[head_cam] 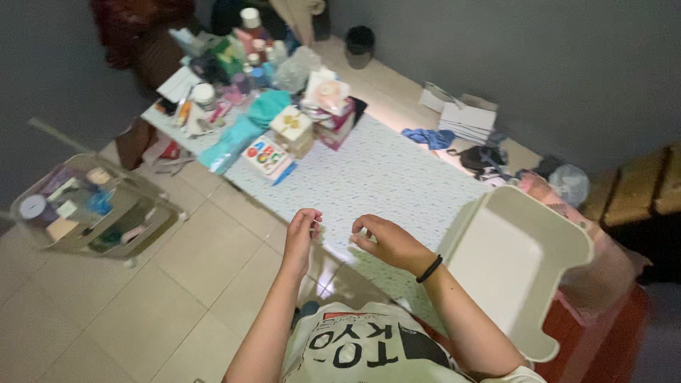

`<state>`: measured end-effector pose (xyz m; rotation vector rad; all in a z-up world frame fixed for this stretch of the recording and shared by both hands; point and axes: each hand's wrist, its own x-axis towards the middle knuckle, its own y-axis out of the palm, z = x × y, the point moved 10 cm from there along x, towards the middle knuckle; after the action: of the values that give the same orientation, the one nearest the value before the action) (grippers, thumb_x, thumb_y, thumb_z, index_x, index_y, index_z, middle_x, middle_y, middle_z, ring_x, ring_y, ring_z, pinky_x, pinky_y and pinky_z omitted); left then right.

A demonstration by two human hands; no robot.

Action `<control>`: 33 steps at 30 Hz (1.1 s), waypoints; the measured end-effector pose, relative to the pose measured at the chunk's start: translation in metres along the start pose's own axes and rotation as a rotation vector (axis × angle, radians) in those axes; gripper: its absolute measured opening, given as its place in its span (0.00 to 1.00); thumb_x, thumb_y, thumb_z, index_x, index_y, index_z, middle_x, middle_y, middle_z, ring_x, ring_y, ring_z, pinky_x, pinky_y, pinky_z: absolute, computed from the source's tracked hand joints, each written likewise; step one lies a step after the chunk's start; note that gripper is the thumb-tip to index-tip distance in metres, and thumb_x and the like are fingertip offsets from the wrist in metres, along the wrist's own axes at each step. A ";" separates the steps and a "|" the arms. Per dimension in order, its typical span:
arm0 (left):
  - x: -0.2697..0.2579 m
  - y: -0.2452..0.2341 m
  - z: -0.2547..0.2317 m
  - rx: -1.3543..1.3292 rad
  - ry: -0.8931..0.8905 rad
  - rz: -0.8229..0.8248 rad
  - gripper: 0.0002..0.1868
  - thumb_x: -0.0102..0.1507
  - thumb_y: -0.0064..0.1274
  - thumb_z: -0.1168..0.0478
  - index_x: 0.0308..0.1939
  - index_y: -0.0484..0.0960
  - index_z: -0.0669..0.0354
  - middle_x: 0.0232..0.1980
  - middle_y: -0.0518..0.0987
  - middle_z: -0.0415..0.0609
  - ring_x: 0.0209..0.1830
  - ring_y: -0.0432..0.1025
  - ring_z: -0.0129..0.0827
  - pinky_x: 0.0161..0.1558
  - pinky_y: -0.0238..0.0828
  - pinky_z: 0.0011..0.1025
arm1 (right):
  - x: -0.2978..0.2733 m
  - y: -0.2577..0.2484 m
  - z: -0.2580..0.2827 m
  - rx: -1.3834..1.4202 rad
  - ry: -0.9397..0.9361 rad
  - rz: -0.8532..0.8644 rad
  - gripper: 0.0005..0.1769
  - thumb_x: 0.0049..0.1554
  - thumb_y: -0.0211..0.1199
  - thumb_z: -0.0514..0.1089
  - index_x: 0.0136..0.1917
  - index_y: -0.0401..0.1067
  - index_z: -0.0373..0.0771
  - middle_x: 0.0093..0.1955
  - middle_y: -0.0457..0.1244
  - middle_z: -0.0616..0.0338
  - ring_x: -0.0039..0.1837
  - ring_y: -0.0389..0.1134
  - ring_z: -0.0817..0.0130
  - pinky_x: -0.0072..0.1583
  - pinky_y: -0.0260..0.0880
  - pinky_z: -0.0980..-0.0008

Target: The person assembles a three-tier rolling storage cart by inserting vertical poles into the shelf trays. They then remove items from the cart and place them onto a nearby table.

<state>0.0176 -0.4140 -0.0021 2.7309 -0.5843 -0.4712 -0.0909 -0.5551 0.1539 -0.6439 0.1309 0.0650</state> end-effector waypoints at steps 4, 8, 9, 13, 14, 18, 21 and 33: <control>0.005 -0.063 -0.023 0.008 0.025 -0.064 0.11 0.70 0.43 0.59 0.43 0.80 0.59 0.38 0.75 0.41 0.33 0.65 0.22 0.36 0.62 0.23 | 0.037 0.044 0.022 0.022 0.017 0.085 0.13 0.60 0.61 0.49 0.52 0.71 0.38 0.48 0.68 0.54 0.44 0.69 0.64 0.49 0.70 0.65; 0.006 -0.128 -0.040 0.001 0.024 -0.125 0.11 0.70 0.43 0.59 0.44 0.80 0.58 0.38 0.75 0.41 0.33 0.65 0.21 0.35 0.62 0.23 | 0.074 0.090 0.047 0.018 -0.036 0.151 0.13 0.59 0.61 0.49 0.52 0.72 0.38 0.48 0.69 0.54 0.45 0.68 0.63 0.50 0.70 0.64; 0.005 -0.144 -0.045 -0.010 0.030 -0.139 0.11 0.70 0.43 0.59 0.44 0.80 0.58 0.38 0.75 0.41 0.32 0.65 0.21 0.35 0.62 0.23 | 0.082 0.102 0.053 0.013 -0.052 0.167 0.14 0.60 0.61 0.49 0.52 0.72 0.38 0.48 0.69 0.54 0.45 0.68 0.63 0.50 0.70 0.63; 0.000 -0.202 -0.063 -0.003 0.045 -0.181 0.10 0.70 0.42 0.60 0.43 0.79 0.58 0.39 0.76 0.41 0.32 0.66 0.22 0.35 0.64 0.24 | 0.119 0.148 0.069 -0.035 -0.059 0.224 0.15 0.61 0.59 0.52 0.52 0.72 0.39 0.48 0.69 0.54 0.47 0.69 0.64 0.52 0.70 0.64; -0.004 -0.216 -0.068 -0.005 0.048 -0.204 0.10 0.69 0.42 0.60 0.43 0.79 0.58 0.39 0.76 0.40 0.32 0.66 0.22 0.35 0.64 0.24 | 0.128 0.160 0.072 -0.026 -0.039 0.249 0.15 0.60 0.59 0.52 0.53 0.72 0.39 0.48 0.69 0.55 0.47 0.69 0.64 0.52 0.70 0.64; -0.020 -0.266 -0.091 -0.043 0.095 -0.281 0.10 0.69 0.42 0.60 0.43 0.78 0.59 0.39 0.76 0.41 0.32 0.65 0.22 0.36 0.64 0.24 | 0.155 0.202 0.085 -0.082 -0.014 0.320 0.16 0.61 0.59 0.54 0.53 0.72 0.39 0.44 0.69 0.52 0.45 0.69 0.64 0.51 0.70 0.64; -0.036 -0.299 -0.103 -0.046 0.105 -0.351 0.10 0.70 0.42 0.60 0.43 0.79 0.59 0.39 0.75 0.41 0.33 0.65 0.22 0.37 0.64 0.25 | 0.171 0.223 0.116 -0.051 -0.235 0.311 0.14 0.61 0.59 0.51 0.51 0.72 0.38 0.46 0.68 0.54 0.44 0.68 0.64 0.48 0.70 0.63; -0.100 -0.379 -0.117 -0.120 0.187 -0.521 0.11 0.69 0.43 0.57 0.43 0.78 0.59 0.40 0.75 0.40 0.35 0.65 0.21 0.39 0.63 0.25 | 0.205 0.312 0.139 0.019 -0.278 0.527 0.09 0.60 0.61 0.45 0.50 0.70 0.38 0.45 0.68 0.57 0.40 0.69 0.71 0.44 0.71 0.67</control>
<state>0.1032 -0.0141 -0.0090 2.7485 0.2065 -0.3429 0.0945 -0.2186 0.0498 -0.5615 0.0295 0.6581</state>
